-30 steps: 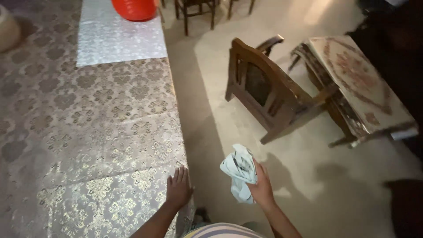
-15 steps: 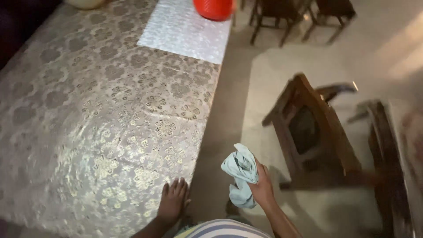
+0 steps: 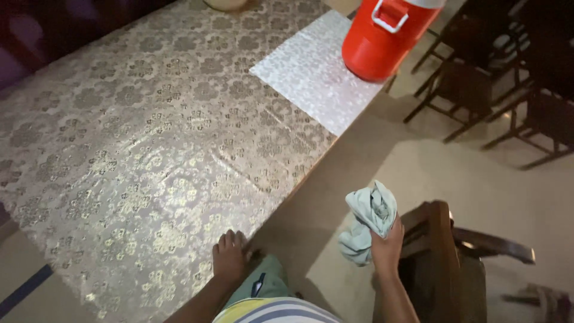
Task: Cleaning a dining table and its objects using a cloth.
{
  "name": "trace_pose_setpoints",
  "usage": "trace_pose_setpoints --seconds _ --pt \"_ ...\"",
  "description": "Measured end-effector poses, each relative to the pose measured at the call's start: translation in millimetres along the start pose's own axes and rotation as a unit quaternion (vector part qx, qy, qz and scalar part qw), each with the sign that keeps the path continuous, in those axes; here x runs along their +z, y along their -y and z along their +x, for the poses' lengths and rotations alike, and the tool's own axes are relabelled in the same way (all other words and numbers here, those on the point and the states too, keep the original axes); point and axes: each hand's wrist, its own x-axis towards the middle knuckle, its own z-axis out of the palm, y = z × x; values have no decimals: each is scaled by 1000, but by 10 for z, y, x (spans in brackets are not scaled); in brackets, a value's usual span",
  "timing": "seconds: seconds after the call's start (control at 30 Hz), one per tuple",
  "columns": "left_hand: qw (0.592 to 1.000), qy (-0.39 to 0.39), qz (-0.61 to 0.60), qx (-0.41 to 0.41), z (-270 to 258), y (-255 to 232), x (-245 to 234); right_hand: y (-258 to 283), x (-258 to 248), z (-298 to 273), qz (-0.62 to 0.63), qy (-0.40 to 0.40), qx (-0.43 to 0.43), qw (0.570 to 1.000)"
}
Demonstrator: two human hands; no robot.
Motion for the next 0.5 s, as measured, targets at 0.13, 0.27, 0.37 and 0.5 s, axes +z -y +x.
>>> trace_pose_setpoints --seconds 0.13,0.27,0.37,0.5 --pt "994 -103 1 -30 555 99 390 393 226 497 148 29 48 987" --pt "996 -50 -20 -68 1101 119 460 451 583 1122 88 96 16 991" --pt "996 -63 -22 -52 1418 -22 322 269 893 1629 44 119 -27 992" --pt "999 41 23 -14 1878 -224 -78 475 1197 2191 -6 127 42 991"
